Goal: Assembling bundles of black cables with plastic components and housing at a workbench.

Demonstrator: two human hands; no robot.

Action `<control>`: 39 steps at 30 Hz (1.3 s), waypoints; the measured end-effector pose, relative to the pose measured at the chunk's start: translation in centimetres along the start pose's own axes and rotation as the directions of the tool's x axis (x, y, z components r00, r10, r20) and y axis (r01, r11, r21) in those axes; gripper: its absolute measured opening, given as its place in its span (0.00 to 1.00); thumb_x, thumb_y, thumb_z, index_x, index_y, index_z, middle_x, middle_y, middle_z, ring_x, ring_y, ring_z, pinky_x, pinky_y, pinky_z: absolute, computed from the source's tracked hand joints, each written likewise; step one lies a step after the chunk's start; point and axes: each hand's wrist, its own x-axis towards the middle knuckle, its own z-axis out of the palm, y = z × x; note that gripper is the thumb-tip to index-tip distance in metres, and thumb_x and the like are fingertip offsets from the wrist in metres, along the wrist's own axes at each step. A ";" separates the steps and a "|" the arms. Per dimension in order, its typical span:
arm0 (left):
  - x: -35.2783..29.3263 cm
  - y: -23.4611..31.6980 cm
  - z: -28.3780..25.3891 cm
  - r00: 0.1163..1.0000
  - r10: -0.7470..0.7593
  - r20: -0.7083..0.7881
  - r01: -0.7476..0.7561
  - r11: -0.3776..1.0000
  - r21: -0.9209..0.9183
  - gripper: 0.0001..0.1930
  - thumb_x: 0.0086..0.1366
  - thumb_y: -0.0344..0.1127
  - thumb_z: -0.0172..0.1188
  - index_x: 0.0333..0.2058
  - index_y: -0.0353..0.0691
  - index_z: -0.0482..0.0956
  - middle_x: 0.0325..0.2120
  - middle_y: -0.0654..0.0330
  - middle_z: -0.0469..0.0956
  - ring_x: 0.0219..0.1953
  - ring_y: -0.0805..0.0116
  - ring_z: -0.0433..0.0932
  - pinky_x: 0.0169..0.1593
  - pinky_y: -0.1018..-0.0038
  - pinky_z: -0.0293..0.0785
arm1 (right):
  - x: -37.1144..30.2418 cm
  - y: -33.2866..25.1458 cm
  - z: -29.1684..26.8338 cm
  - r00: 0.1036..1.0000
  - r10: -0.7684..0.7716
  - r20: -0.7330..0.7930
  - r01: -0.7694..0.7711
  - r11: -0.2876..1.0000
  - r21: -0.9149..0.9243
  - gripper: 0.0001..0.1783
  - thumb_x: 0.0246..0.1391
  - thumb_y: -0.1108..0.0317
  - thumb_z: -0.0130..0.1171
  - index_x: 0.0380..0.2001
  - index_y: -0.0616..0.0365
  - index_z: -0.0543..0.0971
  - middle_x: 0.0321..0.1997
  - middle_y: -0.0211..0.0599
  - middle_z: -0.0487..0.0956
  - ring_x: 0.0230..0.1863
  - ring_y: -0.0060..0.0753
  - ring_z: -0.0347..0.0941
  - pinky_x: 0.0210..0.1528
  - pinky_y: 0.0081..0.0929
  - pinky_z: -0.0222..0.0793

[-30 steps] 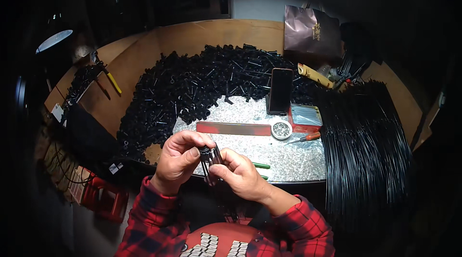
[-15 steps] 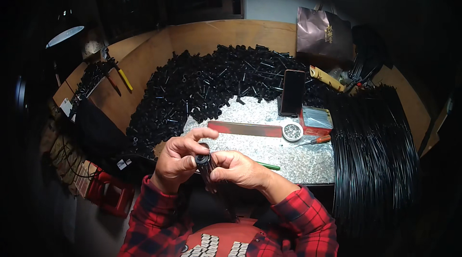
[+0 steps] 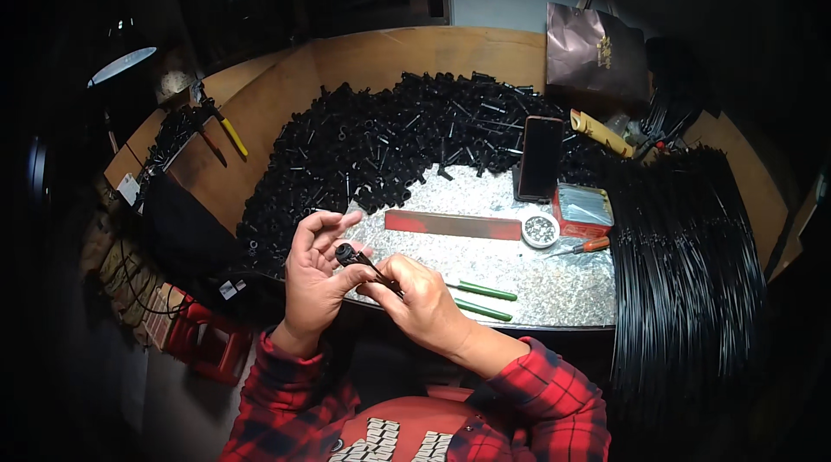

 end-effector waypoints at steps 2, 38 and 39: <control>-0.3 -1.0 -0.8 0.983 0.169 -0.074 -0.138 0.940 0.311 0.28 0.49 0.20 0.68 0.48 0.34 0.66 0.44 0.51 0.75 0.43 0.71 0.77 0.44 0.78 0.77 | 0.0 0.5 0.7 0.992 -0.124 -0.022 0.125 0.988 0.086 0.04 0.51 0.77 0.58 0.27 0.65 0.73 0.27 0.41 0.75 0.28 0.32 0.74 0.31 0.24 0.70; -3.7 -3.4 -2.9 0.996 0.081 0.027 -0.084 0.864 0.496 0.13 0.54 0.23 0.64 0.38 0.32 0.73 0.28 0.58 0.81 0.29 0.75 0.79 0.33 0.81 0.75 | -1.8 2.2 2.4 0.948 0.176 0.264 -0.250 0.927 0.280 0.04 0.50 0.76 0.61 0.30 0.64 0.78 0.36 0.39 0.77 0.42 0.29 0.75 0.38 0.22 0.72; -3.7 -3.4 -2.7 0.995 0.096 0.018 -0.091 0.841 0.533 0.12 0.55 0.23 0.64 0.38 0.32 0.73 0.28 0.58 0.81 0.29 0.75 0.79 0.32 0.81 0.75 | -1.9 2.2 2.5 0.948 0.174 0.266 -0.250 0.926 0.283 0.04 0.50 0.76 0.61 0.30 0.64 0.78 0.36 0.39 0.77 0.42 0.29 0.75 0.38 0.22 0.72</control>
